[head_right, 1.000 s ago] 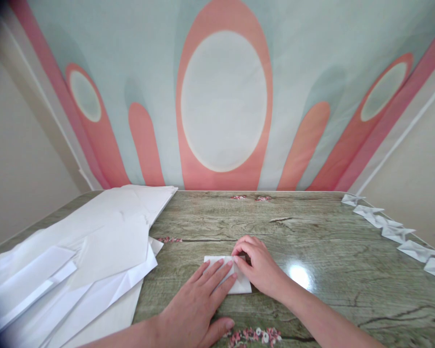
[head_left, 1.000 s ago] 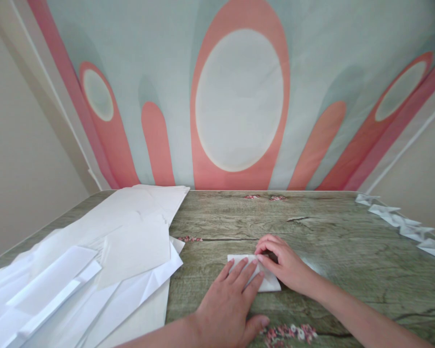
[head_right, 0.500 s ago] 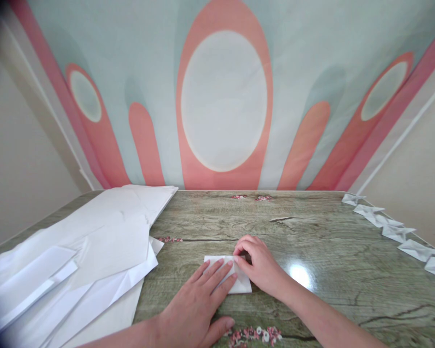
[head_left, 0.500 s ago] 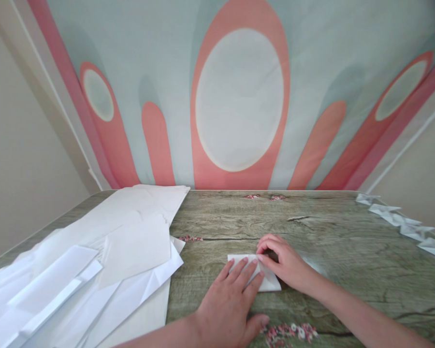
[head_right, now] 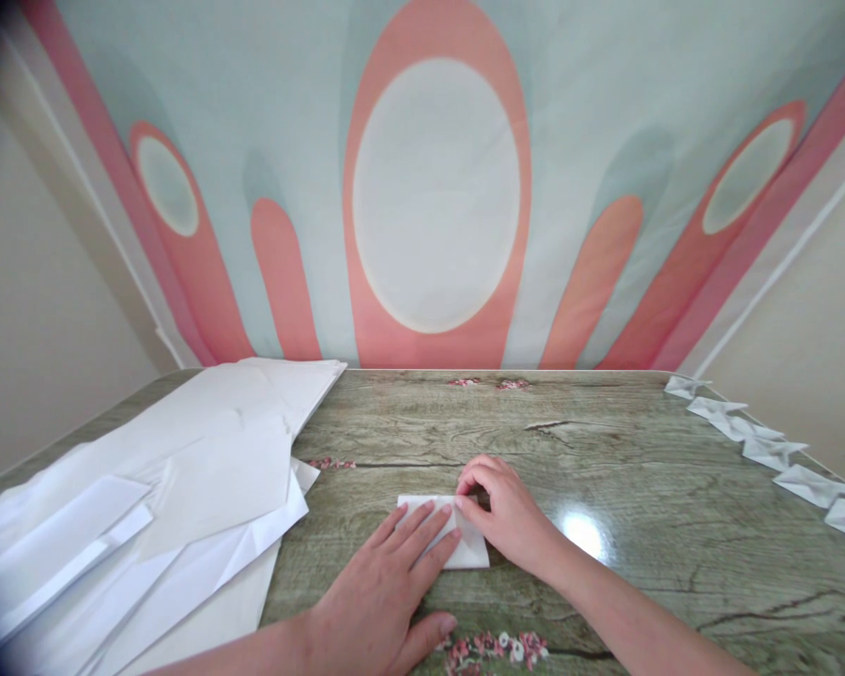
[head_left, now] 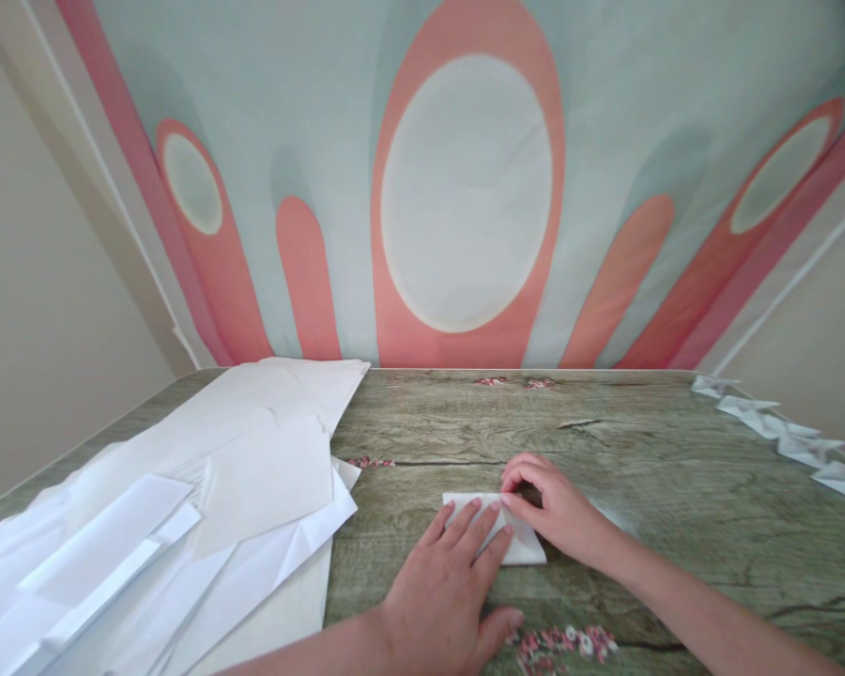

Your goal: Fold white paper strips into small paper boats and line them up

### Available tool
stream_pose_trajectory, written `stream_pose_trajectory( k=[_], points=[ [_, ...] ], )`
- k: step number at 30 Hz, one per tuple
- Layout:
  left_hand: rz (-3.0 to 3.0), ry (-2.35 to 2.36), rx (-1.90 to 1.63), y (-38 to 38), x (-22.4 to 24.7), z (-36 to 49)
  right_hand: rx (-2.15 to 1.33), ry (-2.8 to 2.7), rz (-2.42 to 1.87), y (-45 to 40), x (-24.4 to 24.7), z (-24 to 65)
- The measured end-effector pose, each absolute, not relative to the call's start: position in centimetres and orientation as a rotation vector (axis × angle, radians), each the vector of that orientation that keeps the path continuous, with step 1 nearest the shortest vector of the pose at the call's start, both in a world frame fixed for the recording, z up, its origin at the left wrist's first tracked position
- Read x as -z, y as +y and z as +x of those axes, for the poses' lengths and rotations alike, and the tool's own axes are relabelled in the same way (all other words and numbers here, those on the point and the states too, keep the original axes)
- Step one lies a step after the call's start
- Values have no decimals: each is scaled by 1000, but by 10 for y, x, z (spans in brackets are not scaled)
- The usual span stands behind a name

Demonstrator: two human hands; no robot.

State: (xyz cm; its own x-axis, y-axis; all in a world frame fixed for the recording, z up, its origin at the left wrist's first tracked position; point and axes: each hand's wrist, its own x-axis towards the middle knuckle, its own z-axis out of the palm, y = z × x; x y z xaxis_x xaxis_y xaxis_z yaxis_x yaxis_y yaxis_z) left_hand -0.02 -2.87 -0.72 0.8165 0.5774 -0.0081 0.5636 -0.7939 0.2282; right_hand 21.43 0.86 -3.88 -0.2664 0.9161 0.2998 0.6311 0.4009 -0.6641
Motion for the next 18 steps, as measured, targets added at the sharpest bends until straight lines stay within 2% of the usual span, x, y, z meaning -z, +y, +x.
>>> stream_pose_trajectory(
  k=[9, 14, 18],
  points=[
    [2736, 889, -97, -29, 9, -1, -598, -1952, -1342, 9, 40, 216],
    [2735, 868, -83, -28, 7, -1, -804, -1735, -1398, 12, 39, 228],
    [2724, 880, -80, -28, 7, -1, -924, -1768, -1341, 13, 33, 234]
  ],
)
